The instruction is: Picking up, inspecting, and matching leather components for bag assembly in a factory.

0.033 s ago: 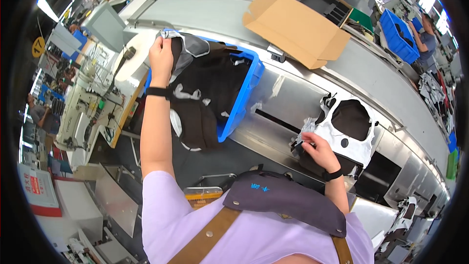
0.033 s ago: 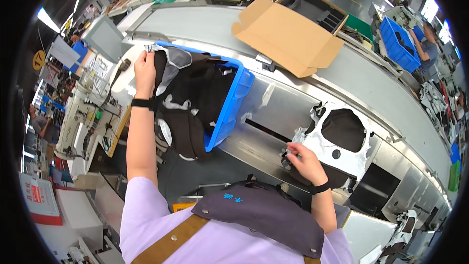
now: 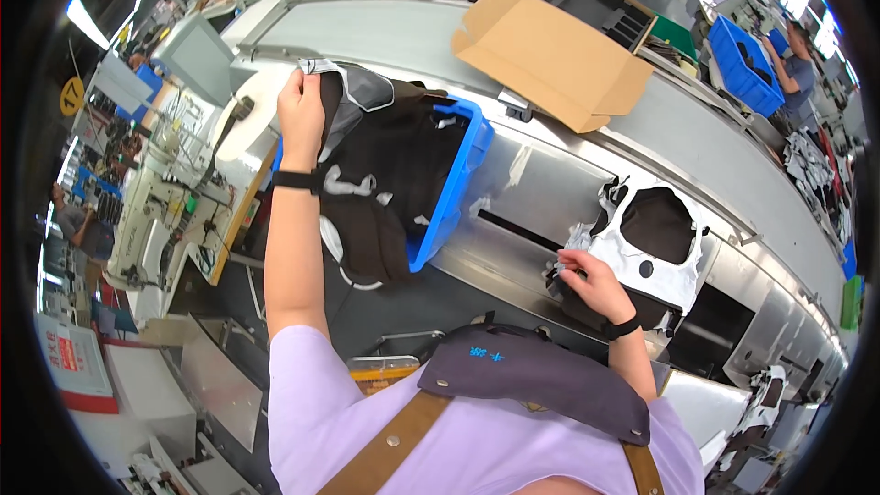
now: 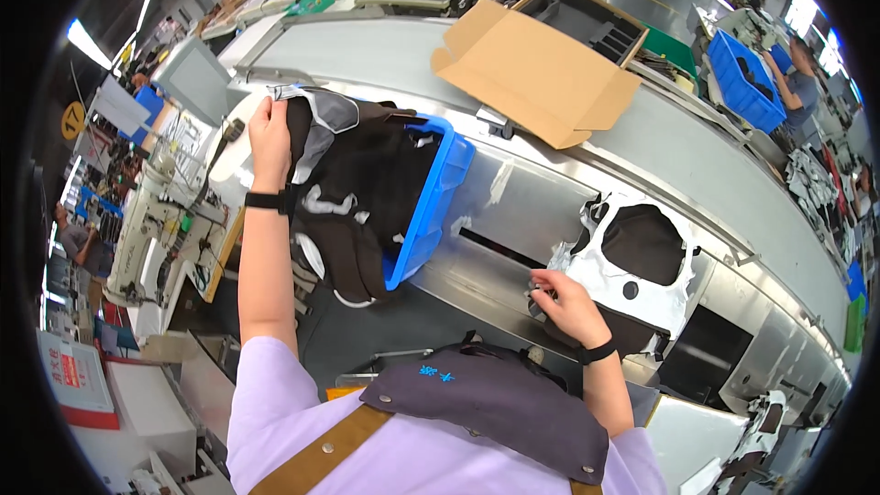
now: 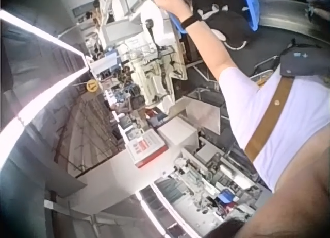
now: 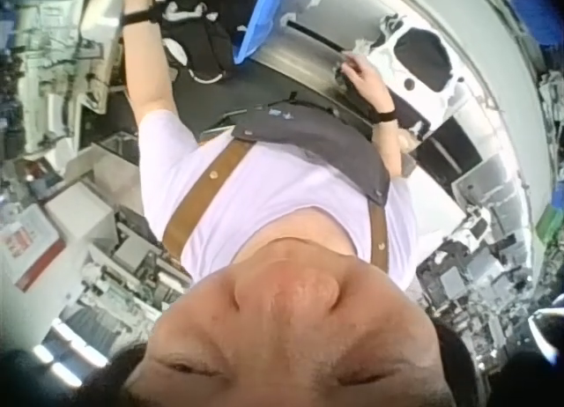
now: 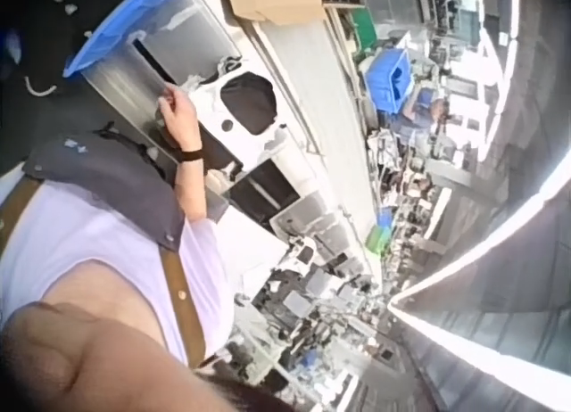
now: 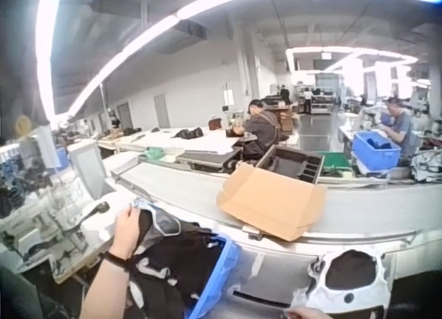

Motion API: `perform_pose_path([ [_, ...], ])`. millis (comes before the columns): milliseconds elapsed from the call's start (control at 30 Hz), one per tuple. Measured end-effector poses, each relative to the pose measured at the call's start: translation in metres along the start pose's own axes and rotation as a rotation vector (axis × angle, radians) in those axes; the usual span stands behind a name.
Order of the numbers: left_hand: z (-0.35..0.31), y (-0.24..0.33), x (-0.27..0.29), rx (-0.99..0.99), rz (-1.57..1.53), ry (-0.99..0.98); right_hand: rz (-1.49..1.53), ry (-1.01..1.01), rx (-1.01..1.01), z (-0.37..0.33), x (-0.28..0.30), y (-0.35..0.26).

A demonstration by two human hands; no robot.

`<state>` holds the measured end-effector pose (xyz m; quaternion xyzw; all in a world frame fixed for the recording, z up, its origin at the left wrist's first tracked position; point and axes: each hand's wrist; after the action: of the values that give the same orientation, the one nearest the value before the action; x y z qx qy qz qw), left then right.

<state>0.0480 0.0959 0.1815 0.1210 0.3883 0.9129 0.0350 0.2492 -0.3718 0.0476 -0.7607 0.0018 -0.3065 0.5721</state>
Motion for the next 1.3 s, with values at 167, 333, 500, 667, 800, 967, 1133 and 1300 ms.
perform_pose_path([
  [167, 0.006, 0.088, -0.015, -0.008, -0.287, -0.060, 0.085, -0.164, 0.159, 0.038, -0.026, -0.046],
  [333, -0.016, 0.089, -0.033, -0.050, -0.216, -0.222, -0.248, -0.191, 0.705, 0.069, -0.083, -0.108],
  [500, -0.173, -0.135, 0.022, 0.341, 0.832, -0.452, -0.230, -0.262, 0.662, 0.121, -0.140, -0.104],
  [667, -0.269, -0.202, -0.008, 0.259, 0.926, -0.277, -0.436, -0.385, 0.601, 0.132, -0.171, -0.091],
  [800, -0.272, -0.180, -0.012, 0.143, 0.672, -0.188, -0.369, -0.402, 0.462, 0.134, -0.175, -0.145],
  [967, -0.260, -0.136, -0.010, 0.088, 0.664, -0.068, -0.297, -0.205, 0.534, 0.178, -0.226, -0.195],
  [1133, -0.249, -0.129, -0.011, 0.331, -0.663, 0.469, -0.420, -0.283, 0.848, 0.216, -0.304, -0.198],
  [1300, -0.239, -0.099, 0.016, 0.458, -0.040, 0.303, -0.484, -0.239, 0.716, 0.296, -0.317, -0.162],
])
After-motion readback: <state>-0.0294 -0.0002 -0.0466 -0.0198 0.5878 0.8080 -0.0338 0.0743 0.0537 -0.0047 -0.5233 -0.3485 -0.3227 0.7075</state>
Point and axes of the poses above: each hand's wrist, its own z-axis towards the middle knuckle, its own x-axis out of the back of the hand, y = z × x, and after that the axes turned 6 degrees about -x, right-handed
